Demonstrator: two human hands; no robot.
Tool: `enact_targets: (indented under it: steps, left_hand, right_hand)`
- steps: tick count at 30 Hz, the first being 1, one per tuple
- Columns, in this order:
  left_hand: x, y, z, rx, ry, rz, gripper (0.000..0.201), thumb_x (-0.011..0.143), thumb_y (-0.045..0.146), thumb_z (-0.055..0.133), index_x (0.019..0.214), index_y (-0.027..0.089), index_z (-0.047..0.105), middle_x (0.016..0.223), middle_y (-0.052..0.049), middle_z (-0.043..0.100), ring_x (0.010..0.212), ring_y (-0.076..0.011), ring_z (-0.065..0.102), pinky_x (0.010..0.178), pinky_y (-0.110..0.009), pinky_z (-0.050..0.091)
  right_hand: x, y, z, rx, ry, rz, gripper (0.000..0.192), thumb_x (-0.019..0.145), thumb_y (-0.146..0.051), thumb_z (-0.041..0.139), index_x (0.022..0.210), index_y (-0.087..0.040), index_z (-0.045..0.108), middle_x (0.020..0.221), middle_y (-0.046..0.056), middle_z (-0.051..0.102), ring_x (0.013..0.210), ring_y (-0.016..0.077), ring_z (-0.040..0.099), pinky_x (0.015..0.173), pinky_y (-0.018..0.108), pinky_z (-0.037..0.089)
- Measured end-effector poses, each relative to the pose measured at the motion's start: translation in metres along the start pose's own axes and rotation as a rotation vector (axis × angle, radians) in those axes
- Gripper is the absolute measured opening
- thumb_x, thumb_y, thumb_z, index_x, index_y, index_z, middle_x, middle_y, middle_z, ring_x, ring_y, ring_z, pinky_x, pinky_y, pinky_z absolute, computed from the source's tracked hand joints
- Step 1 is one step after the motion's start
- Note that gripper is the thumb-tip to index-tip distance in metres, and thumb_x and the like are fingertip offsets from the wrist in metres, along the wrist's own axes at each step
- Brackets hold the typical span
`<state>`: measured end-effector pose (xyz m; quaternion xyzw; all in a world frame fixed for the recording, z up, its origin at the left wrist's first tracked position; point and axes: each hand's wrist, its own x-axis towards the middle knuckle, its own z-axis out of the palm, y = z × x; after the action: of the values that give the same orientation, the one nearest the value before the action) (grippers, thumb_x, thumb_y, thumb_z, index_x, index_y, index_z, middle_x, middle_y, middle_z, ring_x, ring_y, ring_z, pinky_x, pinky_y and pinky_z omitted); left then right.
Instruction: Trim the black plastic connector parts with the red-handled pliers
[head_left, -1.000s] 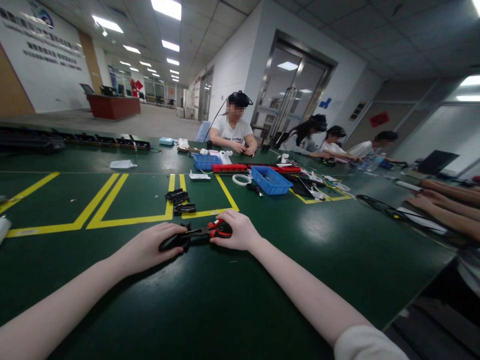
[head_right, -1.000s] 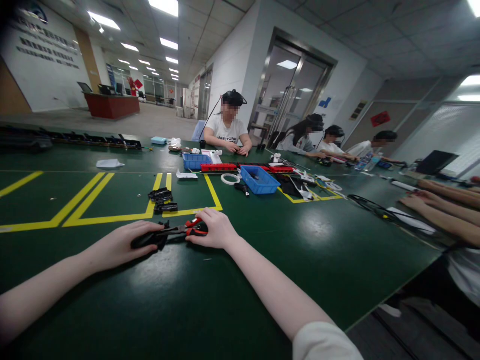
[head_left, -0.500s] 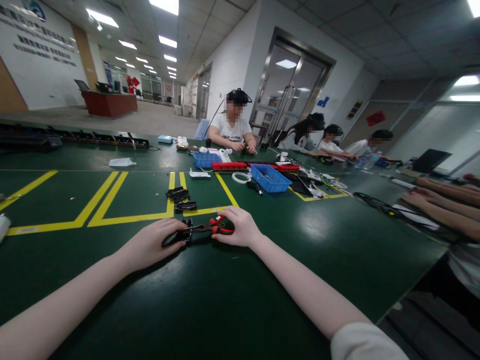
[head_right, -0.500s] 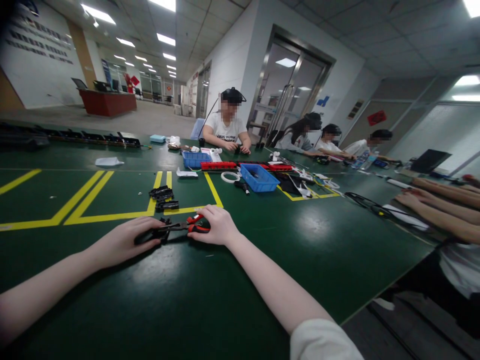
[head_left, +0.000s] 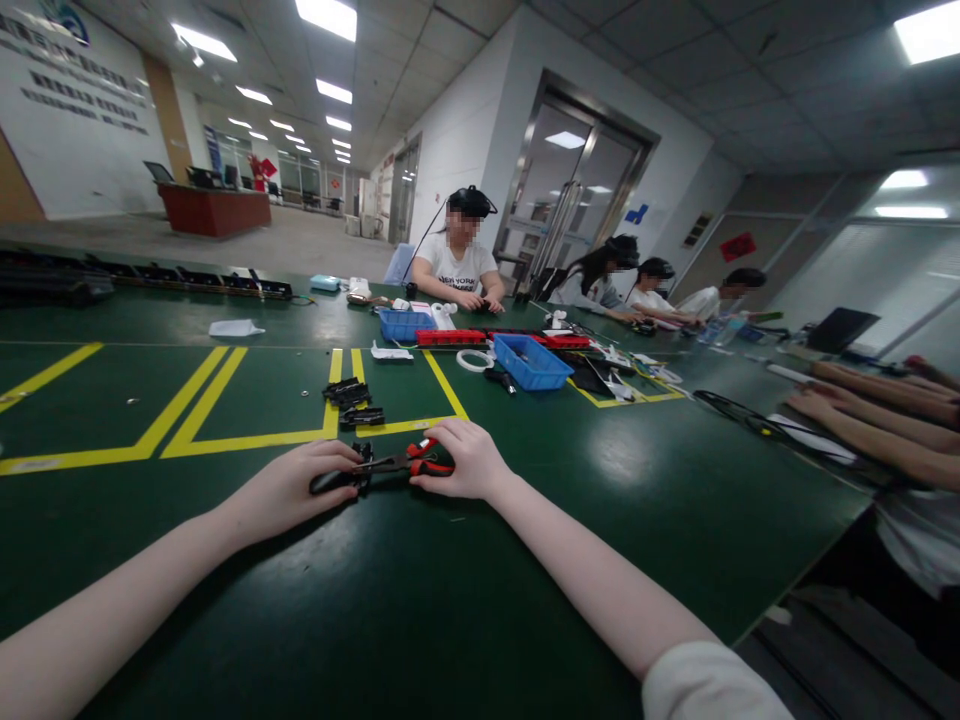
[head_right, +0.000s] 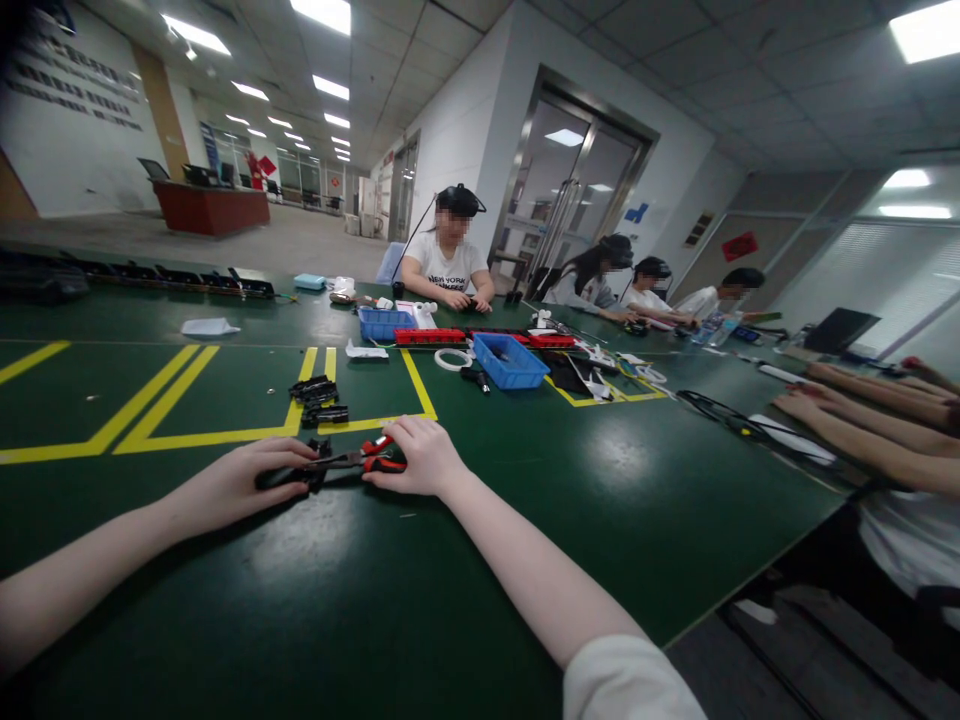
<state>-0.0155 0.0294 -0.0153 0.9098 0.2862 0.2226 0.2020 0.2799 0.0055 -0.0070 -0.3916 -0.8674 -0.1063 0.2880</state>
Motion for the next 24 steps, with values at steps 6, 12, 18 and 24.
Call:
enact_targets:
  steps: [6,12,18,24]
  left_hand:
    - [0.0008,-0.0019,0.0007,-0.016,0.007,0.013,0.032,0.089,0.045,0.059,0.114,0.028,0.068,0.118,-0.005,0.065,0.109,-0.0245,0.062,0.097,-0.041,0.052]
    - [0.0006,-0.0041,0.0024,-0.007,0.030,0.023,0.030,0.089,0.043,0.060,0.113,0.028,0.069,0.116,-0.005,0.067,0.106,-0.0240,0.064,0.095,-0.040,0.052]
    - [-0.0005,-0.0026,0.0030,0.027,0.050,0.024,0.031,0.088,0.044,0.061,0.112,0.026,0.069,0.113,-0.005,0.067,0.104,-0.0236,0.064,0.092,-0.038,0.053]
    - [-0.0004,-0.0053,0.0021,0.037,0.055,-0.002,0.030,0.088,0.045,0.061,0.109,0.026,0.069,0.110,-0.006,0.068,0.100,-0.0235,0.064,0.090,-0.038,0.053]
  right_hand:
    - [0.0004,-0.0017,-0.0006,-0.031,-0.058,-0.020,0.054,0.076,-0.062,0.064,0.106,-0.017,0.059,0.099,0.011,0.065,0.092,0.0242,0.062,0.079,0.036,0.049]
    - [0.0033,-0.0025,-0.0033,-0.059,-0.157,0.001,0.054,0.075,-0.065,0.064,0.100,-0.018,0.058,0.095,0.009,0.063,0.082,0.0214,0.061,0.072,0.033,0.048]
    - [0.0048,-0.0022,-0.0023,-0.067,-0.154,0.006,0.048,0.075,-0.060,0.067,0.097,-0.019,0.058,0.092,0.009,0.065,0.084,0.0225,0.060,0.073,0.034,0.046]
    - [0.0024,-0.0032,-0.0003,-0.116,-0.068,-0.028,0.052,0.075,-0.061,0.067,0.102,-0.017,0.059,0.101,0.011,0.067,0.091,0.0247,0.060,0.080,0.037,0.043]
